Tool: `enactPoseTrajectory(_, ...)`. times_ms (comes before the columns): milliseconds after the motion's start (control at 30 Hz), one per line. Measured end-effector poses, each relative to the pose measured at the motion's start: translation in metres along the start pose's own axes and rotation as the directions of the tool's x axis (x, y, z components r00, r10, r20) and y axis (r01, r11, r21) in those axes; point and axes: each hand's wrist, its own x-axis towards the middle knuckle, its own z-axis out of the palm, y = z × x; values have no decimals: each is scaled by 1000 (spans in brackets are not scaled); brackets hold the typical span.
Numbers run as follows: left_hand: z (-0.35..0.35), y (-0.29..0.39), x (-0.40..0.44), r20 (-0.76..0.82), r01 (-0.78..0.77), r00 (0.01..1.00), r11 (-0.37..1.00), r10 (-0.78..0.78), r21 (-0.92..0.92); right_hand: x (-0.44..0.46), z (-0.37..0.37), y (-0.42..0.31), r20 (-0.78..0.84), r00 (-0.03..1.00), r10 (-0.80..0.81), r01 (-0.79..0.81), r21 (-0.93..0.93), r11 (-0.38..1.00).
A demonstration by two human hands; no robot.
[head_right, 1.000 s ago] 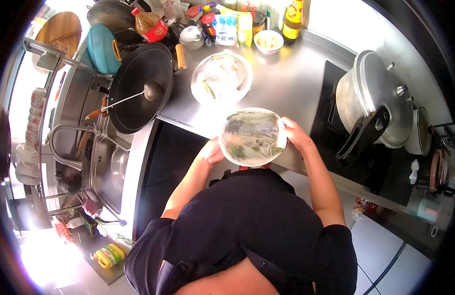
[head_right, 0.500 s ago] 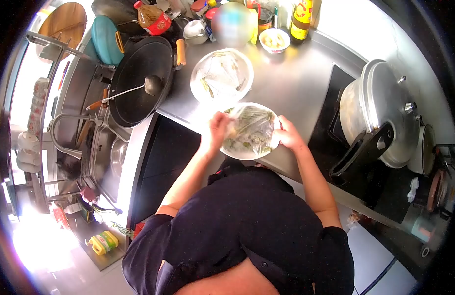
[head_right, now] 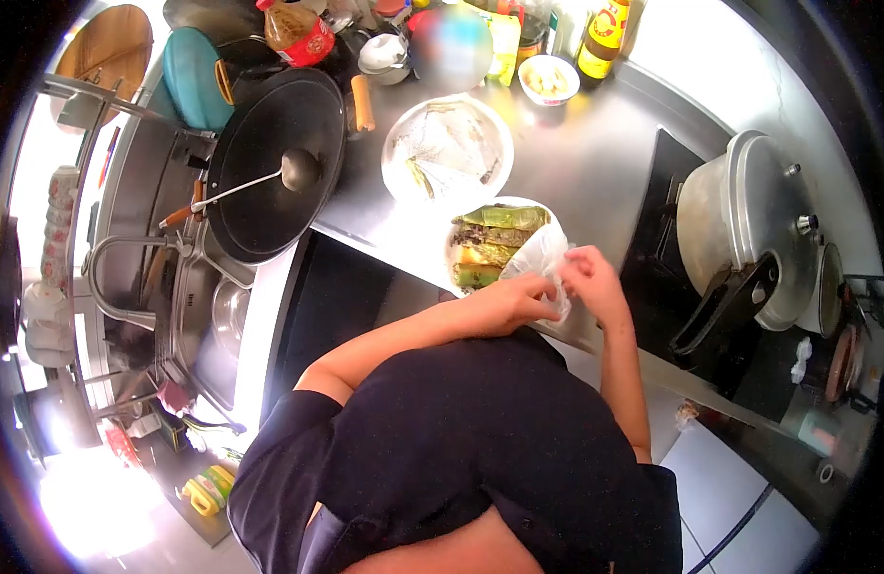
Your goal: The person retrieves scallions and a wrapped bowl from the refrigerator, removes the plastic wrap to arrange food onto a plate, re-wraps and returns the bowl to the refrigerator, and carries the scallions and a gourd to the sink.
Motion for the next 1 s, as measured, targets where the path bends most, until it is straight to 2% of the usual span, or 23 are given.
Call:
enactPoseTrajectory(67, -12, -1, -2, -35, -56, 998, 991, 61, 123, -6, 12, 2, 63, 996, -70, 64, 95, 993)
enactPoseTrajectory(133, -32, 3, -8, -117, -61, 989, 973, 89, 220, -8, -5, 17, -92, 992, -91, 89, -19, 996)
enactPoseTrajectory(200, -48, -6, -30, -378, 46, 924, 966, 56, 256, -17, -29, 34, -265, 945, -191, 121, -258, 958)
enactPoseTrajectory(233, -55, -12, -44, -562, 169, 827, 954, 0, 249, -22, -35, 40, -257, 945, -203, 85, -406, 910)
enactPoseTrajectory(267, -61, -13, -60, -609, 428, 666, 889, -430, -159, -28, -38, 48, -250, 945, -210, 44, -540, 840)
enactPoseTrajectory(300, -69, -29, -75, -590, 527, 479, 751, -650, -398, -31, -38, 50, -242, 946, -217, 3, -662, 750)
enactPoseTrajectory(333, -73, -54, -94, -558, 471, 320, 640, -766, -607, -33, -29, 43, -273, 887, -373, 52, -743, 667)
enactPoseTrajectory(367, -74, -78, -108, -534, 298, 253, 590, -807, -750, -35, -13, 28, -278, 806, -523, 86, -819, 568)
enactPoseTrajectory(400, -82, -85, -110, -448, 188, 198, 482, -872, -856, -36, 1, 12, -258, 706, -660, 101, -885, 455)
enactPoseTrajectory(433, -88, -89, -106, -381, 62, 204, 400, -902, -914, -32, 11, -4, -273, 679, -681, 110, -880, 462)
enactPoseTrajectory(467, -94, -92, -103, -311, -60, 219, 306, -925, -950, -23, 22, -14, -288, 709, -643, 177, -811, 558)
enactPoseTrajectory(533, -99, -114, -98, -279, -178, 330, 231, -902, -957, 0, 44, -33, -303, 768, -564, 287, -625, 726)
enactPoseTrajectory(567, -100, -121, -96, -266, -233, 386, 186, -883, -955, 19, 56, -37, -247, 823, -512, 342, -503, 794)
enactPoseTrajectory(600, -103, -120, -93, -237, -201, 377, 171, -895, -965, 43, 68, -36, -181, 866, -467, 381, -368, 848)
enactPoseTrajectory(667, -112, -115, -86, -186, -141, 353, 145, -917, -979, 93, 88, -28, -201, 895, -398, 321, -331, 888)
enactPoseTrajectory(700, -115, -112, -89, -172, -60, 342, 161, -924, -985, 120, 89, -19, -197, 935, -296, 264, -174, 949)
enactPoseTrajectory(767, -116, -113, -97, -150, -21, 356, 153, -922, -988, 166, 86, -8, -127, 987, -99, 117, 141, 983)
enactPoseTrajectory(867, -112, -119, -107, -148, -18, 389, 153, -909, -988, 156, 88, -65, 208, 977, -35, 2, 159, 987)
enactPoseTrajectory(933, -103, -134, -113, -110, -10, 402, 116, -909, -993, 170, 76, -66, 291, 957, 18, -19, 1, 1000)
enactPoseTrajectory(1000, -95, -144, -116, -146, -45, 429, 140, -891, -989, 179, 64, -59, 371, 928, 17, -88, 174, 981)
